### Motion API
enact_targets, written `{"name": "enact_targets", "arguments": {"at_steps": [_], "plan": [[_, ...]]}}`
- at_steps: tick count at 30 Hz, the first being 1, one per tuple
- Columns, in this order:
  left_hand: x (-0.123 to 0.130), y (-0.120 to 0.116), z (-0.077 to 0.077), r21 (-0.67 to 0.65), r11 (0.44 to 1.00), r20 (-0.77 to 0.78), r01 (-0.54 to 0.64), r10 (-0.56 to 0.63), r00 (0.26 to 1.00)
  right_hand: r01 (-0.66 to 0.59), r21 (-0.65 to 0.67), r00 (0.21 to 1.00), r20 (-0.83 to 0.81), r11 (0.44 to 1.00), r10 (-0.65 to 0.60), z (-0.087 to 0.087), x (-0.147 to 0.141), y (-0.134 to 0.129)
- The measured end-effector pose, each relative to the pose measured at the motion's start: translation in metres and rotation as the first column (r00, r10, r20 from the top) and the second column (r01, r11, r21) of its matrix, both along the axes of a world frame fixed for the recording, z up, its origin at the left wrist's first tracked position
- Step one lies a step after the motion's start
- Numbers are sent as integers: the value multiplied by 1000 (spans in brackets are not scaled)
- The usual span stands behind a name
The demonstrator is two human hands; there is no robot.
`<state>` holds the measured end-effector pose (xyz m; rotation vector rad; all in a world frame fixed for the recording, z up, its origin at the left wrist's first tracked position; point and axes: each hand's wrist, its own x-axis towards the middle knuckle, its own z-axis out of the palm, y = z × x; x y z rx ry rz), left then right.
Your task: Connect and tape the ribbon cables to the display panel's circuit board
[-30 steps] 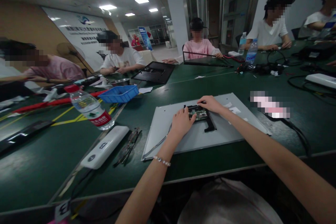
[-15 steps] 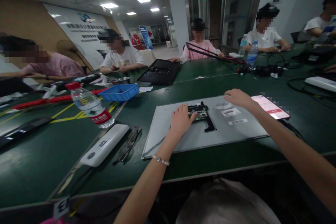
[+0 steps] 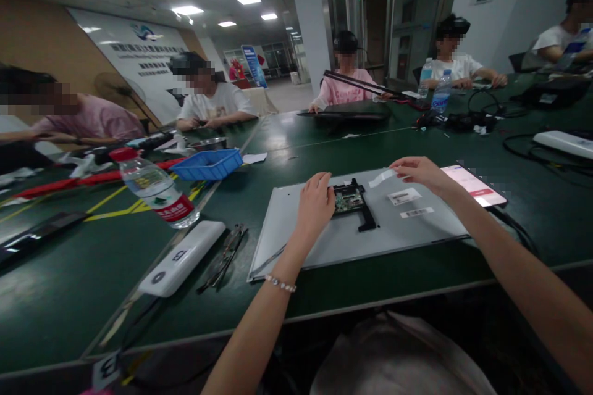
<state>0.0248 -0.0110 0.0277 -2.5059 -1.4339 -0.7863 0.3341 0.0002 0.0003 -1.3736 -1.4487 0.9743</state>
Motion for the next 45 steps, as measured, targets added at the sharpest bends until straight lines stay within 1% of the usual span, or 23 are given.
{"name": "enact_targets", "arguments": {"at_steps": [1,3,6,8,10,14,17,19,21,23,26,28,29,31,33,35,37,41,43,45], "plan": [[0,0,1,7,1000,12,21,-21,1000,-37,-7,998,-44,999,36,3,-3,-3],[1,-1,3,10,998,27,55,-55,998,-109,-38,993,-57,993,107,6,-12,-10],[2,-3,5,-12,993,29,121,-121,992,-209,-115,976,39,971,215,5,-27,-16],[3,-6,6,-37,983,21,180,-179,984,-269,-166,952,107,949,288,3,-36,-18],[5,-9,7,-66,970,10,234,-234,972,-327,-195,924,140,925,357,2,-42,-21],[10,-16,9,-124,927,-36,354,-361,932,-387,-192,903,119,902,413,3,-49,-26],[16,-21,6,-220,864,-126,452,-485,866,-399,-194,900,102,896,423,2,-53,-28],[20,-23,2,-283,834,-189,474,-533,825,-401,-196,897,114,895,427,-1,-54,-28],[24,-25,-3,-321,828,-241,460,-541,806,-399,-186,890,155,898,428,-4,-53,-26],[27,-26,-6,-350,837,-278,421,-522,806,-381,-146,886,226,913,406,-5,-51,-24],[28,-27,-8,-371,844,-299,387,-503,811,-305,-43,887,351,951,300,-4,-47,-22],[28,-26,-8,-360,842,-291,402,-511,809,-263,8,893,380,965,241,-1,-45,-22],[28,-26,-8,-351,841,-288,413,-516,806,-268,17,898,368,963,243,0,-46,-23],[28,-26,-8,-338,842,-292,421,-519,803,-338,7,893,317,941,319,2,-49,-25],[28,-26,-8,-340,847,-310,410,-512,801,-429,-31,862,285,903,419,1,-52,-26],[29,-26,-7,-349,850,-333,394,-505,796,-465,-64,835,299,883,462,-2,-55,-27],[29,-26,-6,-355,850,-350,389,-507,788,-439,-69,833,342,896,435,-5,-56,-25],[29,-25,-5,-344,844,-369,411,-524,768,-331,-46,854,409,942,320,-7,-53,-21],[28,-25,-5,-333,850,-380,408,-517,768,-328,-44,855,410,944,317,-6,-51,-21],[28,-26,-6,-320,860,-384,397,-501,775,-350,-52,853,395,935,341,-5,-52,-22]]}}
